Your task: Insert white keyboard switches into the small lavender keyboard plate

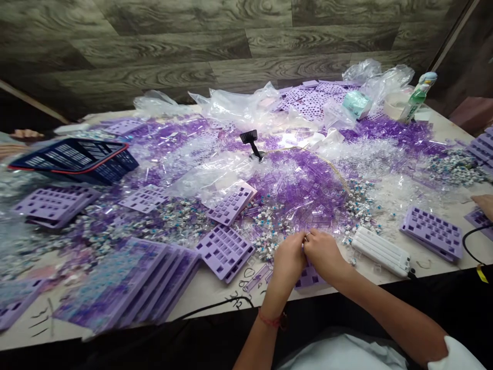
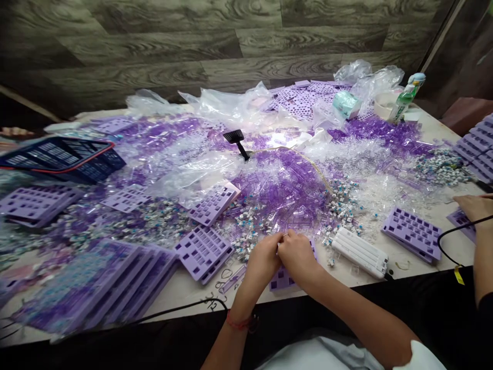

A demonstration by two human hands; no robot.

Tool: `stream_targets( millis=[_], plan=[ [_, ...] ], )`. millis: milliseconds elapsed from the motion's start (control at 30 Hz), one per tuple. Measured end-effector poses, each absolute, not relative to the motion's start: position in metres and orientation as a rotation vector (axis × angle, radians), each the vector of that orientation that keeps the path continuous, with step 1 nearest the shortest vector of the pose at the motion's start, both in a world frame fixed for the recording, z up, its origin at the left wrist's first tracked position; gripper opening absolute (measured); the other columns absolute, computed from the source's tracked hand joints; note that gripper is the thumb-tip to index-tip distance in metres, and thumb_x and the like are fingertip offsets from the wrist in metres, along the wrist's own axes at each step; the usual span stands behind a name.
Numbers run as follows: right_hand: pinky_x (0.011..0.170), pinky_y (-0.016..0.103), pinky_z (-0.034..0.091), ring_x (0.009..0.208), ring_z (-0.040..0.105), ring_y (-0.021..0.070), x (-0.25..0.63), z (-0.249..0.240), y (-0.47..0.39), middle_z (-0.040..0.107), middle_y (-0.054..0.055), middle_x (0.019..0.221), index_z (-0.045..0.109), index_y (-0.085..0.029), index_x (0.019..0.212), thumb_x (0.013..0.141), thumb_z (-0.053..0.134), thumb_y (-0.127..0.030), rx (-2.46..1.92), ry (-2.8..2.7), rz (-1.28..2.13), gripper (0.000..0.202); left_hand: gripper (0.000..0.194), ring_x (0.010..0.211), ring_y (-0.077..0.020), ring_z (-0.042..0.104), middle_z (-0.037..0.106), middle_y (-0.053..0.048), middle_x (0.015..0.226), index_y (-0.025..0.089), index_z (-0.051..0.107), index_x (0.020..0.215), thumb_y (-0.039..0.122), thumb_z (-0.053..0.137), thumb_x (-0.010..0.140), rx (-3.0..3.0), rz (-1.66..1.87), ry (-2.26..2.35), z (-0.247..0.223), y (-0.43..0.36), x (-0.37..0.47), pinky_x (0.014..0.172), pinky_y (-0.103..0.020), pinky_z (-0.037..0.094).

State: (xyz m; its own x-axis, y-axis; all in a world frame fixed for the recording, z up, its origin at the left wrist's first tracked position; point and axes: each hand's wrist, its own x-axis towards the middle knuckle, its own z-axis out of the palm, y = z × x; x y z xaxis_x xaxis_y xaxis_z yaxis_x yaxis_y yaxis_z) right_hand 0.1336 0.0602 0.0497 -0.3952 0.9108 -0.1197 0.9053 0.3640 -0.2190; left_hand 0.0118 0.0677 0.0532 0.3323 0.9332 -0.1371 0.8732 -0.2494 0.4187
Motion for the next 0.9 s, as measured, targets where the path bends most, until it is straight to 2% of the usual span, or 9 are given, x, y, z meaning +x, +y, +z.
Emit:
stream_targets(
  millis=[200, 367, 533, 733, 900],
  plan=[
    [0.081, 0.029, 0.05, 0.109, 0.066, 0.0254, 0.146, 0.065, 0.051, 0.076, 0.015, 0.101, 0.078, -0.013, 0.107, 0.092, 0.061, -0.009, -1.813, -2.528, 0.481, 0.023, 0.034, 0.098, -0.0226, 0.07, 0.077, -0.004, 0.102, 0.026, 0.069, 0.115, 0.009, 0.059, 0.088, 2.12, 0.321, 1.646, 0.044, 0.055, 0.007, 0.083, -0.031, 0.049],
    [0.077, 0.027, 0.051, 0.097, 0.073, 0.0241, 0.152, 0.077, 0.07, 0.079, 0.01, 0.101, 0.081, -0.023, 0.101, 0.091, 0.066, -0.018, -1.97, -2.523, 0.622, 0.019, 0.028, 0.101, -0.0242, 0.073, 0.08, 0.0, 0.102, 0.027, 0.069, 0.108, 0.013, 0.068, 0.085, 2.048, 0.337, 1.615, 0.047, 0.06, 0.006, 0.083, -0.033, 0.05],
    [0.074, 0.025, 0.052, 0.091, 0.076, 0.0238, 0.138, 0.079, 0.093, 0.08, 0.011, 0.095, 0.081, -0.023, 0.094, 0.079, 0.08, -0.024, -2.069, -2.511, 0.629, 0.014, 0.031, 0.098, -0.0238, 0.075, 0.081, 0.002, 0.099, 0.025, 0.068, 0.105, 0.009, 0.072, 0.079, 1.974, 0.316, 1.597, 0.052, 0.068, 0.004, 0.078, -0.03, 0.049],
    [0.075, 0.026, 0.053, 0.092, 0.076, 0.0246, 0.119, 0.082, 0.107, 0.079, 0.015, 0.096, 0.081, -0.02, 0.091, 0.078, 0.081, -0.02, -2.113, -2.517, 0.64, 0.013, 0.038, 0.095, -0.0252, 0.076, 0.081, 0.001, 0.096, 0.025, 0.068, 0.107, 0.01, 0.074, 0.073, 1.95, 0.192, 1.622, 0.054, 0.078, 0.002, 0.073, -0.027, 0.047],
    [0.077, 0.026, 0.053, 0.093, 0.076, 0.0243, 0.118, 0.085, 0.112, 0.08, 0.014, 0.096, 0.081, -0.02, 0.092, 0.079, 0.079, -0.02, -2.125, -2.539, 0.688, 0.013, 0.038, 0.096, -0.026, 0.075, 0.081, -0.002, 0.099, 0.023, 0.067, 0.11, 0.012, 0.072, 0.075, 1.951, 0.149, 1.652, 0.052, 0.081, 0.0, 0.074, -0.028, 0.047]
  ],
)
